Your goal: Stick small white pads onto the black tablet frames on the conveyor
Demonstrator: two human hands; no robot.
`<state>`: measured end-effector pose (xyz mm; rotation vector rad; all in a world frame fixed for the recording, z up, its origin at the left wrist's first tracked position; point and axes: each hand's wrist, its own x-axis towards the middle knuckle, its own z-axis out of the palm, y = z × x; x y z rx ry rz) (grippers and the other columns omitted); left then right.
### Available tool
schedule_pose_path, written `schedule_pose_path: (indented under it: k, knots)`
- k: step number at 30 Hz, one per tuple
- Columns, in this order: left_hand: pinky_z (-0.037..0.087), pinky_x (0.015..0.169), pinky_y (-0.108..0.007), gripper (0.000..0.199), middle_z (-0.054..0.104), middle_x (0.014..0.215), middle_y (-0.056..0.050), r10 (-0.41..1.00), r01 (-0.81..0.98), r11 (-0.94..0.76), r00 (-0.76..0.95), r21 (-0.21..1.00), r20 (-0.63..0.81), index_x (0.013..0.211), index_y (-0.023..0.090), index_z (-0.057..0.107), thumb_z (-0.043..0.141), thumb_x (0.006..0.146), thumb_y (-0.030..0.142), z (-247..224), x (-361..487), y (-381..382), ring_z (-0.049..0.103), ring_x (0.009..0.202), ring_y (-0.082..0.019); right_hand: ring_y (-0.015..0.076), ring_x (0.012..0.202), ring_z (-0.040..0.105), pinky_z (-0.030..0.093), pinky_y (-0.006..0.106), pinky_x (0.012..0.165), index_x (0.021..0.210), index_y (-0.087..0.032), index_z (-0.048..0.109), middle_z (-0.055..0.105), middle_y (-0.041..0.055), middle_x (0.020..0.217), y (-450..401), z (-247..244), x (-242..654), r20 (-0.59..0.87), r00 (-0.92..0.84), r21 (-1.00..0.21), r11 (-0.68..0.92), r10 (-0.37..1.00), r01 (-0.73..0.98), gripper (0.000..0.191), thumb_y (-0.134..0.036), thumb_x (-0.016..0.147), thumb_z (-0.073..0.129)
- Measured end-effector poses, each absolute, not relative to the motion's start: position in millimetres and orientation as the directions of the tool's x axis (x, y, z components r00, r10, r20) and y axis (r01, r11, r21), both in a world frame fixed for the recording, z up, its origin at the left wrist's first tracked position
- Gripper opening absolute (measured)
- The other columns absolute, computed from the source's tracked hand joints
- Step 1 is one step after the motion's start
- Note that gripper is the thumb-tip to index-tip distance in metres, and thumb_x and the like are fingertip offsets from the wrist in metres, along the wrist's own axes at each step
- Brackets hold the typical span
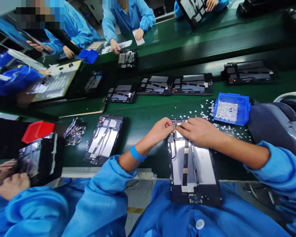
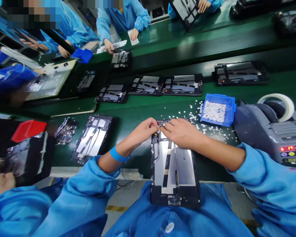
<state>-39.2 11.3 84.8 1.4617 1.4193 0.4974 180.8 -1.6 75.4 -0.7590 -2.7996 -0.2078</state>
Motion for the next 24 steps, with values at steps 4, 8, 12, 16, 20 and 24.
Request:
schedule_pose_path:
  k: [4,8,12,16,20,24]
  knots:
    - [0.032,0.059,-0.027,0.013,0.048,0.07,0.005,0.918,0.511,0.164,0.234,0.844,-0.32,0.078,0.021,0.051,0.057,0.08,0.009,81,-41,10,0.044,0.064,-0.012,0.0226,0.083,0.051,0.029,0.038,0.068,0.128,-0.01,0.067,0.069,0.0108,0.096,-3,75,182,0.252,-0.84,0.085,0.854,0.48,0.514,0.032,-0.01,0.1,0.05]
    - [0.033,0.059,-0.026,0.013,0.053,0.077,0.004,0.917,0.543,0.08,0.288,0.836,-0.275,0.088,0.02,0.054,0.064,0.081,0.016,80,-45,8,0.045,0.067,-0.012,0.0227,0.084,0.052,0.031,0.037,0.069,0.128,-0.012,0.068,0.07,0.0109,0.098,-2,73,179,0.254,-0.83,0.072,0.845,0.497,0.529,0.031,-0.015,0.102,0.05]
    - [0.043,0.069,-0.027,0.019,0.058,0.09,0.001,0.927,0.566,-0.014,0.316,0.825,-0.201,0.098,0.02,0.056,0.065,0.082,0.017,82,-48,5,0.053,0.078,-0.014,0.0225,0.085,0.057,0.038,0.037,0.071,0.126,-0.014,0.071,0.074,0.011,0.102,1,72,183,0.312,-0.807,0.021,0.846,0.5,0.533,0.031,-0.016,0.103,0.05]
    - [0.051,0.09,-0.035,0.036,0.06,0.114,-0.007,0.984,0.627,-0.057,0.166,0.777,-0.062,0.123,0.019,0.058,0.064,0.089,0.026,82,-64,-29,0.058,0.098,-0.019,0.0249,0.096,0.068,0.05,0.04,0.084,0.13,-0.016,0.071,0.077,0.0131,0.114,-27,77,217,0.431,-0.568,-0.196,0.687,0.701,0.7,0.036,-0.022,0.105,0.047]
    - [0.055,0.099,-0.043,0.053,0.061,0.124,-0.012,0.966,0.62,-0.012,0.21,0.784,-0.151,0.149,0.02,0.048,0.055,0.098,0.033,73,-73,-93,0.062,0.108,-0.024,0.0283,0.089,0.075,0.058,0.04,0.076,0.132,-0.02,0.069,0.08,0.0121,0.106,-89,82,247,0.148,-0.311,-0.412,0.344,0.939,0.844,0.04,-0.039,0.106,0.046]
    - [0.037,0.125,-0.054,0.071,0.045,0.161,-0.015,0.943,0.569,-0.089,0.313,0.818,-0.115,0.166,0.027,0.027,0.055,0.101,0.039,66,-62,-133,0.042,0.15,-0.032,0.029,0.089,0.077,0.059,0.04,0.071,0.157,-0.019,0.043,0.079,0.0135,0.115,-122,99,231,-0.056,-0.395,-0.569,0.296,0.917,0.767,0.059,-0.042,0.104,0.05]
